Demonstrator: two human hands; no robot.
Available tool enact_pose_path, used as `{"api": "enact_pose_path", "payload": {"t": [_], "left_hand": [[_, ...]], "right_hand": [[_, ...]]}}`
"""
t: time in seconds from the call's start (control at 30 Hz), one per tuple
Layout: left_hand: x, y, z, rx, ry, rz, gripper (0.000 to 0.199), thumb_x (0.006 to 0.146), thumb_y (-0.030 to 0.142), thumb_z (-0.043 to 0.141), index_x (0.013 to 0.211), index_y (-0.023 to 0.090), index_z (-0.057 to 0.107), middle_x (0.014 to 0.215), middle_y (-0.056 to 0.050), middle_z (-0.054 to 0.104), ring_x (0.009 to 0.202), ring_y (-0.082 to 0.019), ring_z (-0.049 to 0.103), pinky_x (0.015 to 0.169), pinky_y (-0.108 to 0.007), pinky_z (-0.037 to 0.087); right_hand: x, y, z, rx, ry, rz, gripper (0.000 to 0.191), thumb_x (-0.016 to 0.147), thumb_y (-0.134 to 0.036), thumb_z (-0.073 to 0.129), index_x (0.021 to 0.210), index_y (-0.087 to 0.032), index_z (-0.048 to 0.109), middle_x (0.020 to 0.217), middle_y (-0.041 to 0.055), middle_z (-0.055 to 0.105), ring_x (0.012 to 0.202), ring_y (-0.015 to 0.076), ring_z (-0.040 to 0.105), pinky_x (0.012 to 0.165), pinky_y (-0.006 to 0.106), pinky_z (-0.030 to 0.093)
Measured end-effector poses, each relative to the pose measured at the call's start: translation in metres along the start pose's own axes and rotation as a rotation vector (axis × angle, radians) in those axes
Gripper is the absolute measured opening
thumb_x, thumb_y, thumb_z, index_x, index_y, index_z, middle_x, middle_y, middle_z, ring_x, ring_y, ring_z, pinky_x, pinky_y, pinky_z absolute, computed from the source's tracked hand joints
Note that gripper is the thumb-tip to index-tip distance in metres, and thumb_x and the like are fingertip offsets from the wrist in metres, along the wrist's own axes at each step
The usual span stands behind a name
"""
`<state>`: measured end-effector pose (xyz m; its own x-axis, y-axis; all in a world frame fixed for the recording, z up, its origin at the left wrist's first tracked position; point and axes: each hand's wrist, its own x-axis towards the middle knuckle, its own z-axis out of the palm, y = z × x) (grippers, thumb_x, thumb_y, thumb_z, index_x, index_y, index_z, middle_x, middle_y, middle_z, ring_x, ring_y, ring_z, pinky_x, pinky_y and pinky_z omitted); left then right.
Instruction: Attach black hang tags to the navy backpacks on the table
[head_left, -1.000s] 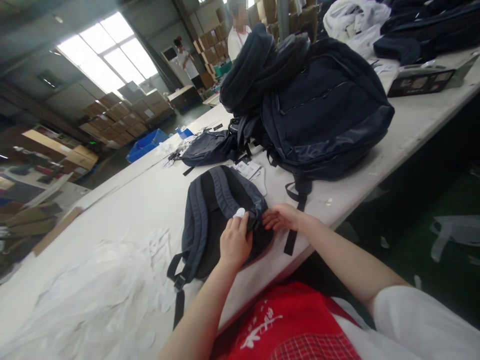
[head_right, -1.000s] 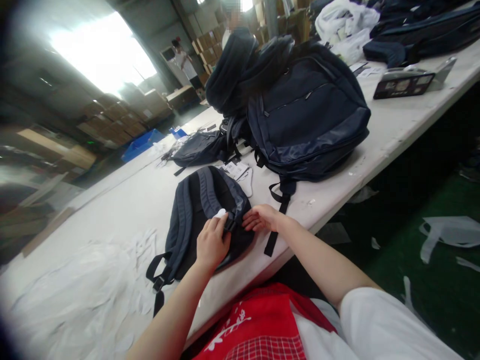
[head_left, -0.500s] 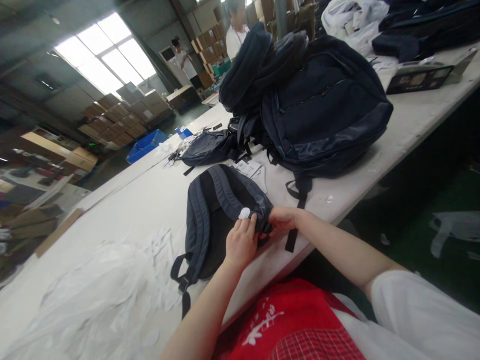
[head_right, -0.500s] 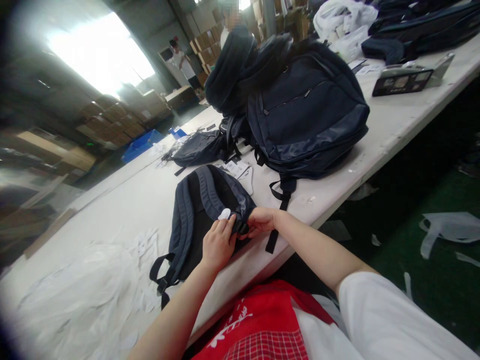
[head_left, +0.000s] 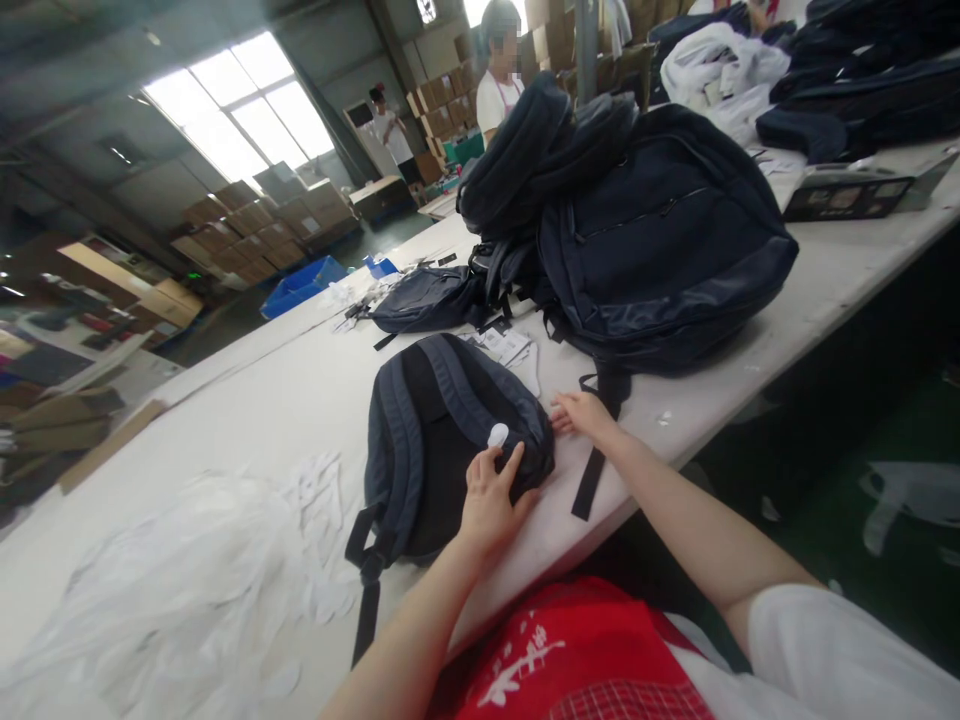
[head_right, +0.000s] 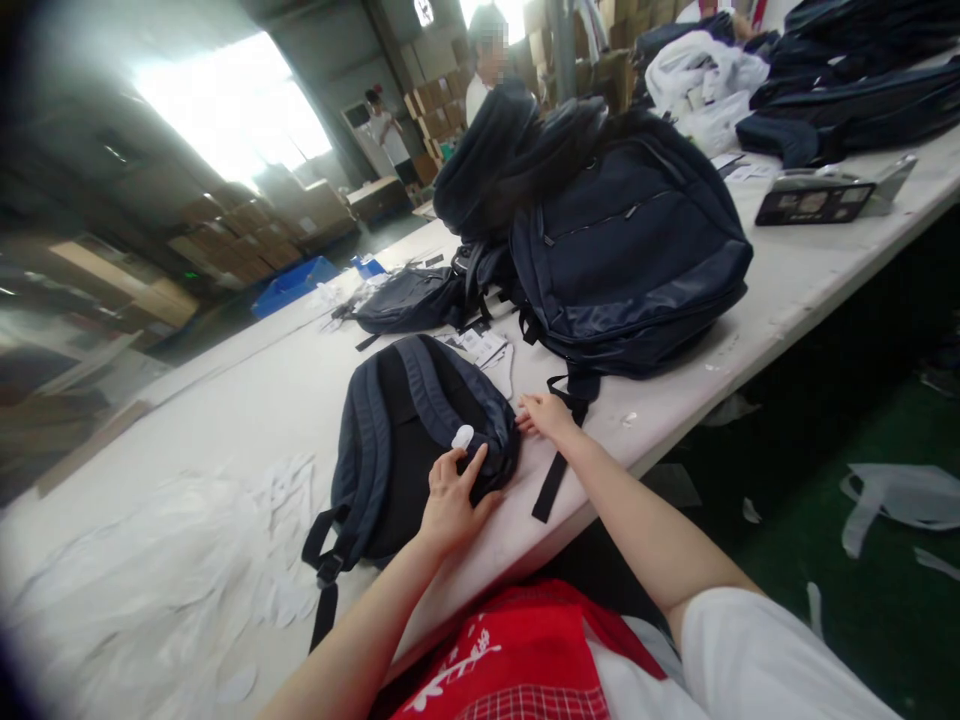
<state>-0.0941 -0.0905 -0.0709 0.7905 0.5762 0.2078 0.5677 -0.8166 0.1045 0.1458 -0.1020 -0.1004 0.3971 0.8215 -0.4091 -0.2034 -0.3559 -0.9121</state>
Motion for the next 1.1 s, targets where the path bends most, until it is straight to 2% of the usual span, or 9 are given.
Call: {"api": "enact_pose_path", "payload": {"t": [0.2, 0.33, 0.43, 0.6, 0.7, 0.8, 0.93, 1.03, 1.1], "left_hand": [[-0.006, -0.001, 0.011, 0.016, -0.010, 0.014, 0.075, 0.082, 0.047, 0.065, 0.148, 0.031, 0.032, 0.159, -0.013, 0.011, 0.146, -0.038, 0.011, 0.113, -0.057, 0.027], [-0.010, 0.000, 0.013, -0.033, -0.021, -0.004, 0.077, 0.082, 0.045, 0.065, 0.148, 0.029, 0.030, 0.162, -0.014, 0.004, 0.148, -0.035, 0.008, 0.115, -0.054, 0.024], [-0.028, 0.001, 0.011, -0.084, -0.032, -0.013, 0.084, 0.079, 0.044, 0.068, 0.150, 0.025, 0.027, 0.162, -0.015, 0.004, 0.148, -0.034, 0.009, 0.118, -0.052, 0.020], [-0.078, 0.009, 0.008, -0.180, -0.022, -0.011, 0.074, 0.086, 0.046, 0.057, 0.149, 0.020, 0.030, 0.160, -0.014, 0.019, 0.147, -0.028, 0.016, 0.120, -0.046, 0.015], [-0.106, 0.011, 0.001, -0.240, -0.010, 0.011, 0.061, 0.085, 0.043, 0.057, 0.138, 0.013, 0.046, 0.146, -0.016, 0.046, 0.140, -0.026, 0.034, 0.119, -0.041, 0.021], [-0.135, 0.007, -0.013, -0.271, 0.083, -0.006, 0.040, 0.088, 0.034, 0.053, 0.121, 0.014, 0.059, 0.125, -0.013, 0.064, 0.125, -0.023, 0.051, 0.114, -0.038, 0.032], [-0.170, -0.014, -0.036, -0.205, 0.360, -0.233, 0.031, 0.089, 0.026, 0.050, 0.118, 0.019, 0.060, 0.125, -0.009, 0.064, 0.123, -0.022, 0.053, 0.110, -0.040, 0.039], [-0.188, -0.045, -0.048, -0.102, 0.498, -0.655, 0.043, 0.085, 0.027, 0.055, 0.126, 0.015, 0.053, 0.136, -0.016, 0.054, 0.131, -0.030, 0.045, 0.110, -0.048, 0.036], [-0.196, -0.068, -0.051, -0.127, 0.484, -0.917, 0.054, 0.082, 0.029, 0.059, 0.132, 0.011, 0.047, 0.133, -0.020, 0.055, 0.127, -0.033, 0.048, 0.108, -0.051, 0.037]], "right_hand": [[-0.027, -0.025, 0.009, -0.243, 0.160, -0.357, 0.017, 0.087, -0.033, 0.059, 0.096, -0.019, 0.065, 0.101, 0.0097, 0.070, 0.097, 0.0213, 0.065, 0.089, 0.032, 0.049], [-0.055, -0.026, 0.028, -0.540, 0.029, -0.837, 0.027, 0.094, -0.030, 0.046, 0.105, -0.020, 0.068, 0.117, 0.0106, 0.067, 0.116, 0.0228, 0.056, 0.107, 0.039, 0.037], [-0.073, -0.018, 0.039, -0.736, -0.019, -0.997, 0.031, 0.096, -0.027, 0.041, 0.099, -0.018, 0.070, 0.109, 0.0107, 0.070, 0.111, 0.0237, 0.058, 0.105, 0.042, 0.040], [-0.094, 0.006, 0.068, -0.861, -0.121, -1.190, 0.027, 0.094, -0.023, 0.045, 0.110, -0.017, 0.067, 0.113, 0.0088, 0.069, 0.113, 0.0220, 0.058, 0.103, 0.041, 0.044], [-0.097, 0.024, 0.093, -1.013, -0.253, -1.235, 0.038, 0.092, -0.028, 0.049, 0.126, -0.016, 0.059, 0.128, 0.0124, 0.061, 0.123, 0.0258, 0.052, 0.103, 0.044, 0.044], [-0.094, 0.037, 0.114, -1.139, -0.271, -1.283, 0.056, 0.088, -0.038, 0.054, 0.137, -0.012, 0.048, 0.142, 0.0173, 0.049, 0.131, 0.0321, 0.044, 0.104, 0.050, 0.041], [-0.090, 0.039, 0.138, -1.227, -0.300, -1.336, 0.070, 0.085, -0.047, 0.058, 0.142, -0.010, 0.041, 0.144, 0.0193, 0.045, 0.133, 0.0333, 0.040, 0.106, 0.050, 0.037], [-0.088, 0.040, 0.157, -1.299, -0.321, -1.320, 0.075, 0.082, -0.049, 0.060, 0.143, -0.011, 0.039, 0.146, 0.0190, 0.042, 0.134, 0.0338, 0.038, 0.108, 0.050, 0.034], [-0.087, 0.042, 0.168, -1.351, -0.265, -1.273, 0.081, 0.079, -0.051, 0.061, 0.144, -0.011, 0.036, 0.148, 0.0209, 0.039, 0.135, 0.0363, 0.035, 0.108, 0.053, 0.030]]}}
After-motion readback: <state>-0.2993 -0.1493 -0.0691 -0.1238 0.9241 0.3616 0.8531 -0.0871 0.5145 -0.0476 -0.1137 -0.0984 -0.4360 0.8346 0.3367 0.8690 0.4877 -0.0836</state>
